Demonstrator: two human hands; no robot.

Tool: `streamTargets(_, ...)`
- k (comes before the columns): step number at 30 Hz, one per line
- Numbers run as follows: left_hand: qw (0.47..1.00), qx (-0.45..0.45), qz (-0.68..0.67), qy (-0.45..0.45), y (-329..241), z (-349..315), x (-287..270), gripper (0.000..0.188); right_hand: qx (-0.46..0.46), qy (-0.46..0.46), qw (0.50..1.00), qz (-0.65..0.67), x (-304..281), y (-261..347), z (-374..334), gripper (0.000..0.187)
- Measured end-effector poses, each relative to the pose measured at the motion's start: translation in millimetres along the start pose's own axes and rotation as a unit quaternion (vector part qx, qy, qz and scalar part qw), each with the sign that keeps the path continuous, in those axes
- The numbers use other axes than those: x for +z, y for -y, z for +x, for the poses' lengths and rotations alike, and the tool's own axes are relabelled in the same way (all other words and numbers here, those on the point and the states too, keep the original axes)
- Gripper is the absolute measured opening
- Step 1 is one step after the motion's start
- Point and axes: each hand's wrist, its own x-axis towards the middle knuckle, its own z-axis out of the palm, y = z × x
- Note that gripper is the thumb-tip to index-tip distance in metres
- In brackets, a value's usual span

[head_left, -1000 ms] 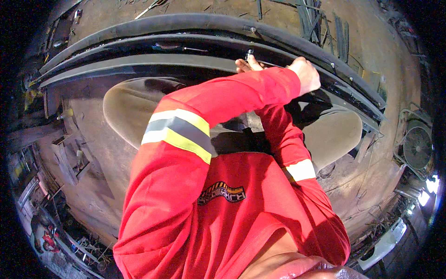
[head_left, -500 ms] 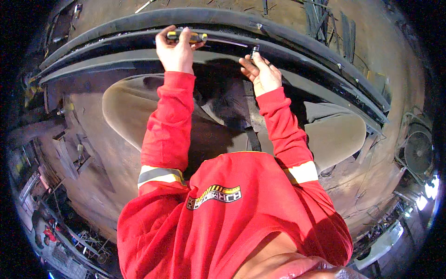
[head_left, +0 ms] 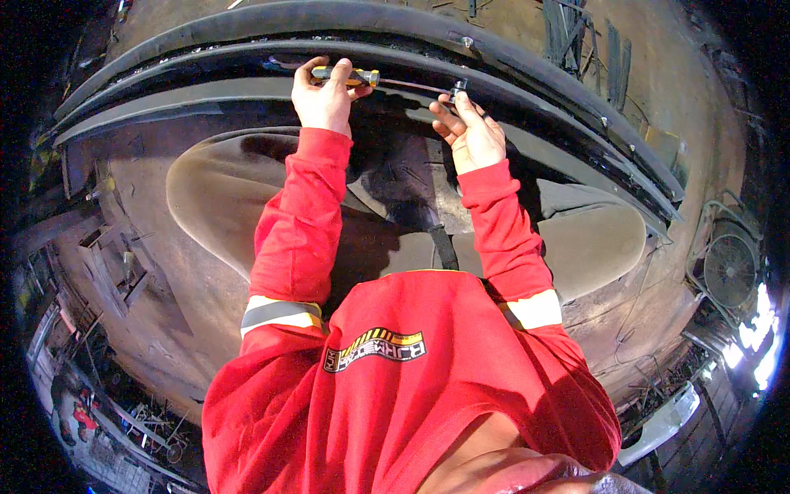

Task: The person sits on the floor and assembles a metal frame structure. They align metal bars and secure them using a screwdriver to tighten screws at various connection points.

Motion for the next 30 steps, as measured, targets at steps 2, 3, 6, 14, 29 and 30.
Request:
streamTargets(2, 1.000, 0.002, 0.007, -0.002, -5.1, -2.0, 0.7, 0.041, 0.003, 0.003, 1.000, -0.002, -3.0, 0.3, 2.1, 0.017)
streamTargets(3, 1.000, 0.002, 0.010, -0.003, -6.9, -2.6, 1.2, 0.041, 0.002, 0.005, 1.000, 0.000, -2.2, 0.3, 2.1, 0.017)
streamTargets(6, 1.000, -0.001, 0.011, 0.002, -6.8, -1.6, -0.3, 0.041, 0.001, 0.005, 1.000, 0.004, -0.9, 0.0, 0.0, 0.017)
streamTargets(14, 1.000, -0.004, 0.029, -0.006, -4.9, -1.1, 1.6, 0.041, 0.001, 0.012, 1.000, 0.015, -2.6, -1.7, 1.1, 0.016)
streamTargets(29, 0.999, -0.014, 0.028, -0.004, -7.6, 0.5, 3.5, 0.037, -0.001, 0.008, 1.000, 0.005, -2.2, -1.2, 0.5, 0.017)
streamTargets(30, 1.000, -0.016, 0.026, -0.002, -6.3, 1.7, 2.5, 0.038, -0.001, 0.008, 1.000, 0.005, -2.4, -1.4, 0.5, 0.017)
